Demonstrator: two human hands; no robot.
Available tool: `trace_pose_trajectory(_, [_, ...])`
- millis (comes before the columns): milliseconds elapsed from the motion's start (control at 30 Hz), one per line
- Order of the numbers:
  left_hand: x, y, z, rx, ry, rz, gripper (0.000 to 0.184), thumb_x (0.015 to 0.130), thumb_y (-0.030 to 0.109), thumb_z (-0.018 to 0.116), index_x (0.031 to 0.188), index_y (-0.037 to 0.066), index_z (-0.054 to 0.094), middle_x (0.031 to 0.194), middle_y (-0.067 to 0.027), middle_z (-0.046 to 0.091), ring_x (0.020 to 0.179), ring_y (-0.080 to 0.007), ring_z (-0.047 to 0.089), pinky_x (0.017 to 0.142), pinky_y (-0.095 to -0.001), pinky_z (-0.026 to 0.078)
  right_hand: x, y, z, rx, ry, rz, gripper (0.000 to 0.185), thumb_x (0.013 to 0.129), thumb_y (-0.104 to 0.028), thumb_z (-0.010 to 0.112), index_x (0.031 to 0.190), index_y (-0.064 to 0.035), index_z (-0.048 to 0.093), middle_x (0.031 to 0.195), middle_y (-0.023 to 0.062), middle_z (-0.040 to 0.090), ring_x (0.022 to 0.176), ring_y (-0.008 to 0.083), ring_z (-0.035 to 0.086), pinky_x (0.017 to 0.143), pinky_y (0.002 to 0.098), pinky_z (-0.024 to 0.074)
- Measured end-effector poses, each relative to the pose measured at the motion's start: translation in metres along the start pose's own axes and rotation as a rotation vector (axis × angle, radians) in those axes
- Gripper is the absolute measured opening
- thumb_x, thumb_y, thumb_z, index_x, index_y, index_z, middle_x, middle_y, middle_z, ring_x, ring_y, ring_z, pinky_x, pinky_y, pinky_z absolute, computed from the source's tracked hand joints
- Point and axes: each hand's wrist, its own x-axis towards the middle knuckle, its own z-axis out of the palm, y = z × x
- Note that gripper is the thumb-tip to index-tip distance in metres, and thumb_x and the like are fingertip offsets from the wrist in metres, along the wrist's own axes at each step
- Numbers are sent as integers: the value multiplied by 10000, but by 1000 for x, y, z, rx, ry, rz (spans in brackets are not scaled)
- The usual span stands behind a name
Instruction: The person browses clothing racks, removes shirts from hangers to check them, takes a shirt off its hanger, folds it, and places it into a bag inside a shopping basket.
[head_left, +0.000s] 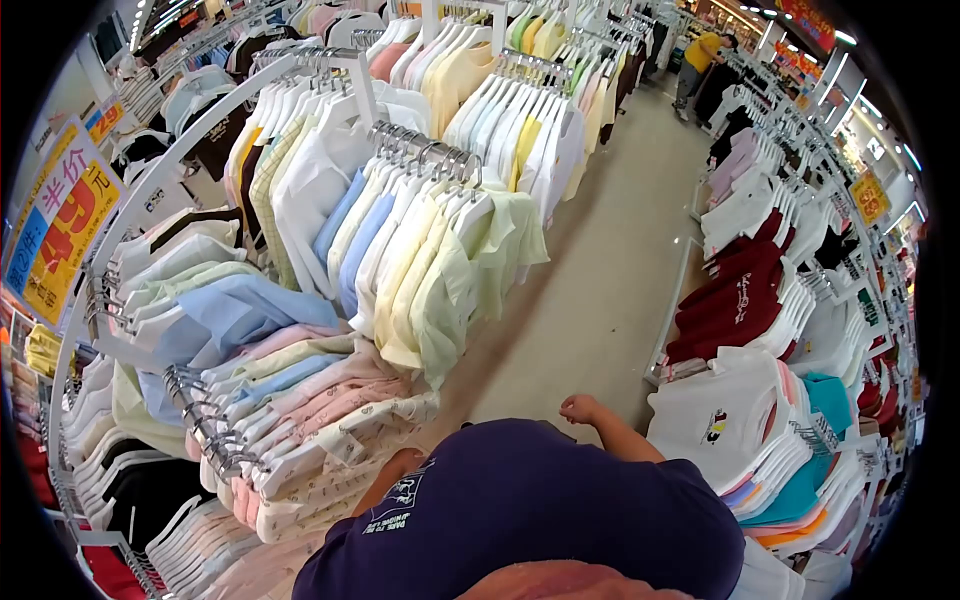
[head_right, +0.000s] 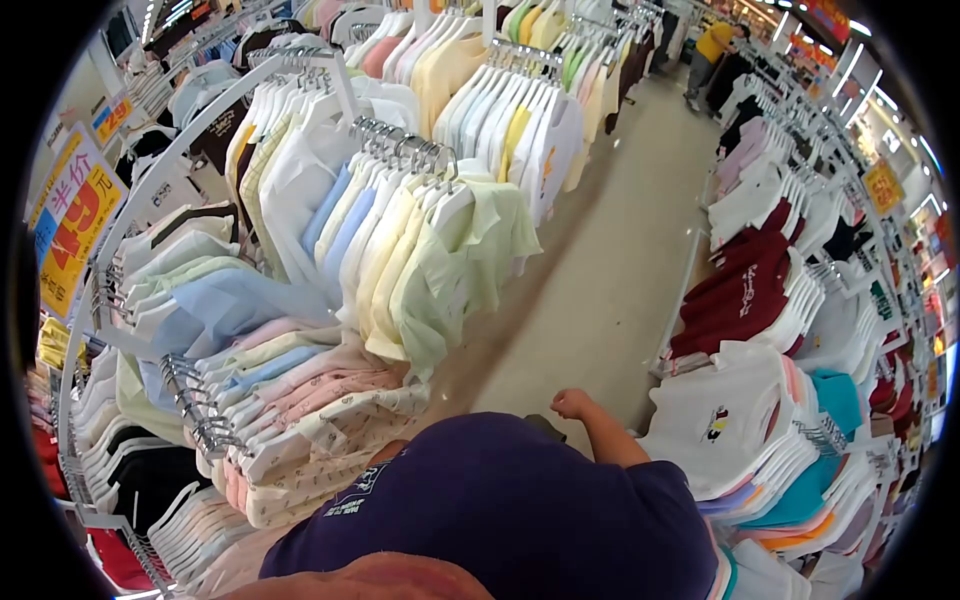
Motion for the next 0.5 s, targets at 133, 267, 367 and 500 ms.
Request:
trace_pose_trajectory(133, [78,-51,26,77,-142,27,556,831,468,719,1185,39,709,1153,-235,701,1115,-358,667,947,-404,511,-8,14,-11,-17,11,59,288,873,-304,695,958,-31,722,784,74,730,687,164,698,643,322,562])
trace_pose_trajectory(267, [118,-46,32,136,-196,46,555,826,467,718,1187,46,709,1153,-230,702,1111,-362,667,944,-409,512,-17,32,-17,8,-12,117,309,883,-321,678,991,-35,726,798,79,730,687,169,690,642,329,562])
trace_pose_trajectory(367, [142,-36,33,174,-221,46,554,822,466,717,1188,51,710,1153,-226,702,1107,-365,667,942,-413,513,-16,50,-17,81,-33,162,335,897,-329,667,1028,-27,727,803,83,731,698,177,691,654,338,566])
trace_pose_trajectory(500, [168,-10,36,217,-229,51,553,817,466,716,1190,58,710,1152,-222,703,1103,-369,667,940,-418,515,-10,85,-22,127,-61,162,344,900,-323,671,1038,-12,724,801,86,731,692,184,690,661,337,568])
